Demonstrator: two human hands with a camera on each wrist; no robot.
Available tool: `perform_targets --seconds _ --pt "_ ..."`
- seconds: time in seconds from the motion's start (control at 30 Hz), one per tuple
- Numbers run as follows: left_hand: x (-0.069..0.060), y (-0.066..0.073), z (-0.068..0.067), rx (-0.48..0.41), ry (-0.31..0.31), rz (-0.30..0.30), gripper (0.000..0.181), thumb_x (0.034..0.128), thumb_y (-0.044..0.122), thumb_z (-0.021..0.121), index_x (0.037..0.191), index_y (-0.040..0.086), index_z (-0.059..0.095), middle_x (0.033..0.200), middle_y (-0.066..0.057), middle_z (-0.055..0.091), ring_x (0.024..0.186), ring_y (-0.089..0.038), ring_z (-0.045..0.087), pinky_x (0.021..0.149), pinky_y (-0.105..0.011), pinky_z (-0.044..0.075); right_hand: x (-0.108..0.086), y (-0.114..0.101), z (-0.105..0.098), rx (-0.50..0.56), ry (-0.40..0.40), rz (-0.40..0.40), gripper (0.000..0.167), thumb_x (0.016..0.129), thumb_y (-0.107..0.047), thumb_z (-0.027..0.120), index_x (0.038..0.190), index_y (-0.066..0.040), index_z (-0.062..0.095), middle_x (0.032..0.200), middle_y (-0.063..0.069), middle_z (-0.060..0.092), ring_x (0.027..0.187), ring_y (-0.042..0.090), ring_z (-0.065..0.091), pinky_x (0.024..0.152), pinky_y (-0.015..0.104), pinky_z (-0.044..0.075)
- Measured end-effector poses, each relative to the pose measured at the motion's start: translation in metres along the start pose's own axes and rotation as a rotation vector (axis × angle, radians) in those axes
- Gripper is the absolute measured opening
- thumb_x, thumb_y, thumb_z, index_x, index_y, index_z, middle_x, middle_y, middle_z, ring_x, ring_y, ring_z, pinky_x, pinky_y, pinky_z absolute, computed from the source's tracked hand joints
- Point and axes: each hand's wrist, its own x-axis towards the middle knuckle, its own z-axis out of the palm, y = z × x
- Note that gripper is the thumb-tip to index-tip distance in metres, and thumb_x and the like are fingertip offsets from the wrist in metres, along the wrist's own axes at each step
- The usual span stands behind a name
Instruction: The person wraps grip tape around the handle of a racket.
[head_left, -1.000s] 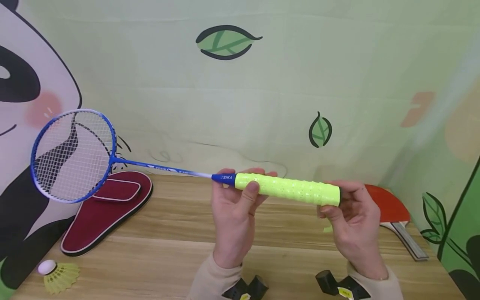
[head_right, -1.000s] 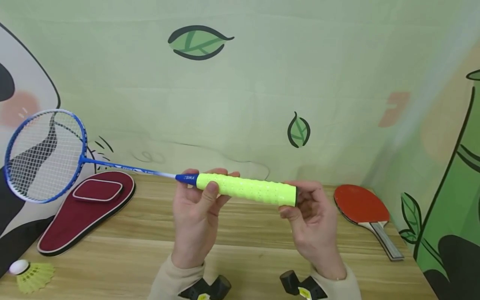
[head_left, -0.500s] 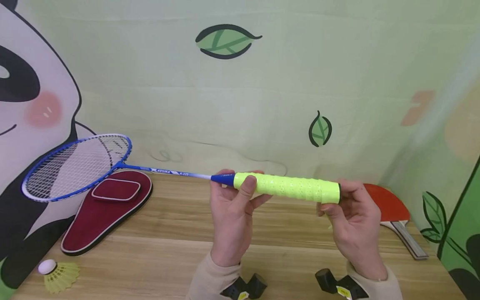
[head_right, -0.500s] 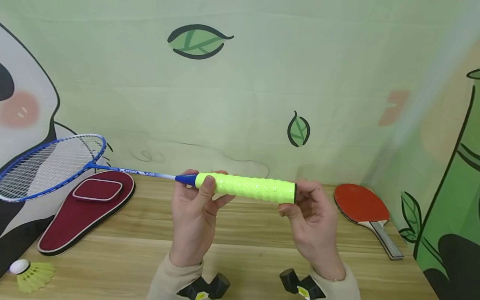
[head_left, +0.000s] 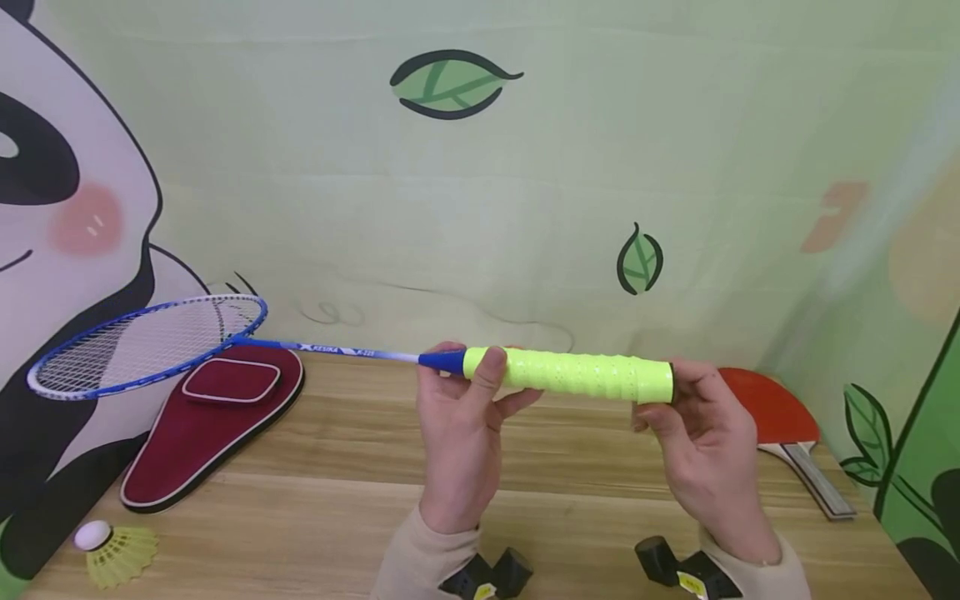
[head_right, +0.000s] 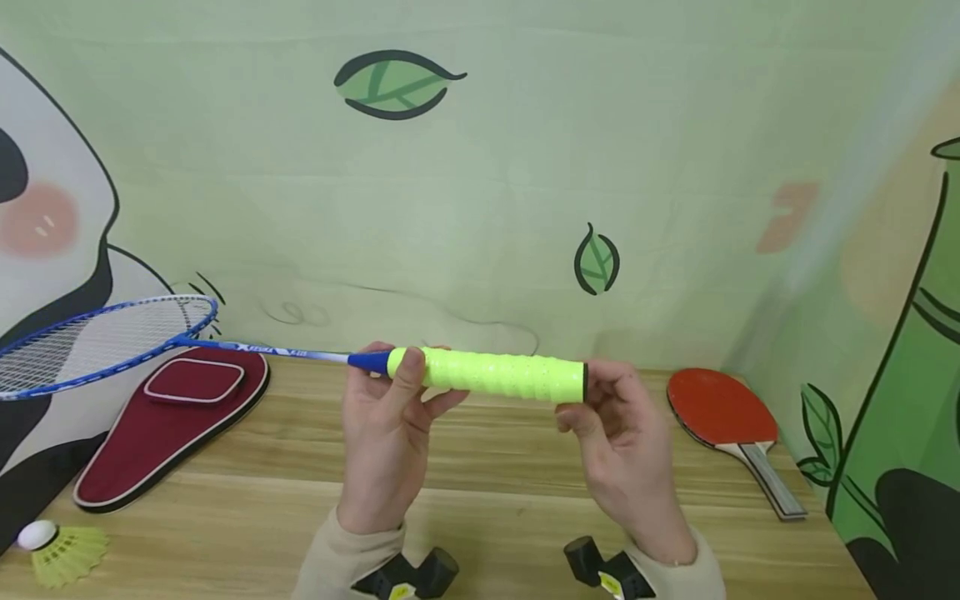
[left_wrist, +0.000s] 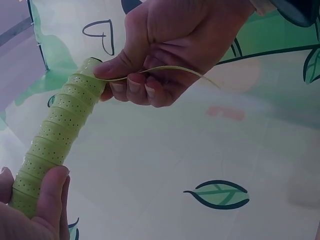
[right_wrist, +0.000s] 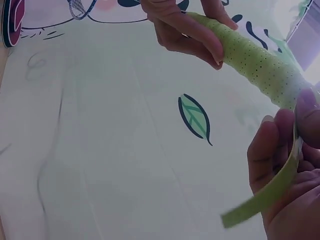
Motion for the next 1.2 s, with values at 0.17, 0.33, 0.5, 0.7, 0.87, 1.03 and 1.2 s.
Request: perform_targets --seconds 0.17,0.33,0.5,0.7,0.87,1.03,1.2 --pt "0.0005 -0.0008 -0.0006 0.008 0.020 0.007 0.035 0.0908 0.008 0.069 0.104 0.009 0.036 0.089 -0.008 0.062 0.076 -0.019 0.068 0.066 -0.040 0.060 0.0007 -0.0008 0.0001 -0.018 0.014 -0.006 0.041 0.085 0.009 0.065 0.121 0.020 0.048 0.096 0.010 0.063 0.071 0.015 0.060 0.065 0.018 0.054" --pt "-0.0007 -0.0002 0.0001 0.022 0.015 0.013 0.037 0.0900 0.009 0.070 0.106 0.009 0.037 0.090 -0.008 0.062 0.077 -0.020 0.068 0.066 -0.040 0.060 -0.0002 0.0004 0.0009 -0.024 0.047 -0.027 0.037 0.085 0.005 0.068 0.113 0.021 0.050 0.094 0.010 0.065 0.070 0.014 0.061 0.065 0.018 0.055" --pt "-0.0019 0.0016 0.0007 -0.065 -0.117 0.024 0.042 0.0927 -0.001 0.061 0.121 0.015 0.035 0.109 -0.016 0.064 0.102 -0.031 0.065 0.088 -0.045 0.055 -0.0004 0.0010 0.0017 0.027 0.075 -0.029 0.034 0.086 0.004 0.068 0.110 0.020 0.051 0.094 0.011 0.067 0.069 0.014 0.061 0.063 0.018 0.055" --pt "-0.0022 0.0012 -0.0004 -0.121 -0.204 0.064 0.046 0.0949 -0.010 0.052 0.125 0.017 0.031 0.113 -0.018 0.063 0.106 -0.039 0.064 0.096 -0.053 0.048 -0.0001 -0.0001 0.0028 0.068 0.061 0.011 0.032 0.086 0.015 0.063 0.115 0.019 0.052 0.093 0.011 0.066 0.068 0.017 0.059 0.064 0.019 0.053" --pt "-0.0025 -0.0002 -0.0001 -0.099 -0.167 0.068 0.038 0.0947 -0.006 0.055 0.118 0.015 0.035 0.108 -0.016 0.066 0.102 -0.040 0.066 0.089 -0.048 0.053 -0.0006 -0.0001 0.0018 0.078 0.041 0.006 0.033 0.087 0.013 0.063 0.117 0.019 0.050 0.099 0.013 0.066 0.068 0.018 0.058 0.062 0.020 0.051" --pt "-0.0036 -0.0009 0.0016 -0.078 -0.112 0.045 0.031 0.0946 -0.003 0.058 0.112 0.013 0.038 0.102 -0.014 0.068 0.098 -0.039 0.068 0.081 -0.044 0.057 -0.0004 0.0008 0.0017 0.110 0.040 -0.021 0.029 0.087 0.010 0.065 0.110 0.019 0.050 0.095 0.013 0.067 0.065 0.018 0.057 0.059 0.021 0.050" --pt "-0.0031 -0.0011 0.0026 -0.077 -0.074 0.020 0.029 0.0943 -0.002 0.059 0.109 0.011 0.039 0.097 -0.013 0.069 0.092 -0.032 0.070 0.078 -0.045 0.058 0.0003 0.0015 0.0020 0.136 0.062 -0.020 0.026 0.085 0.010 0.068 0.102 0.017 0.051 0.091 0.012 0.066 0.067 0.017 0.061 0.062 0.020 0.055"
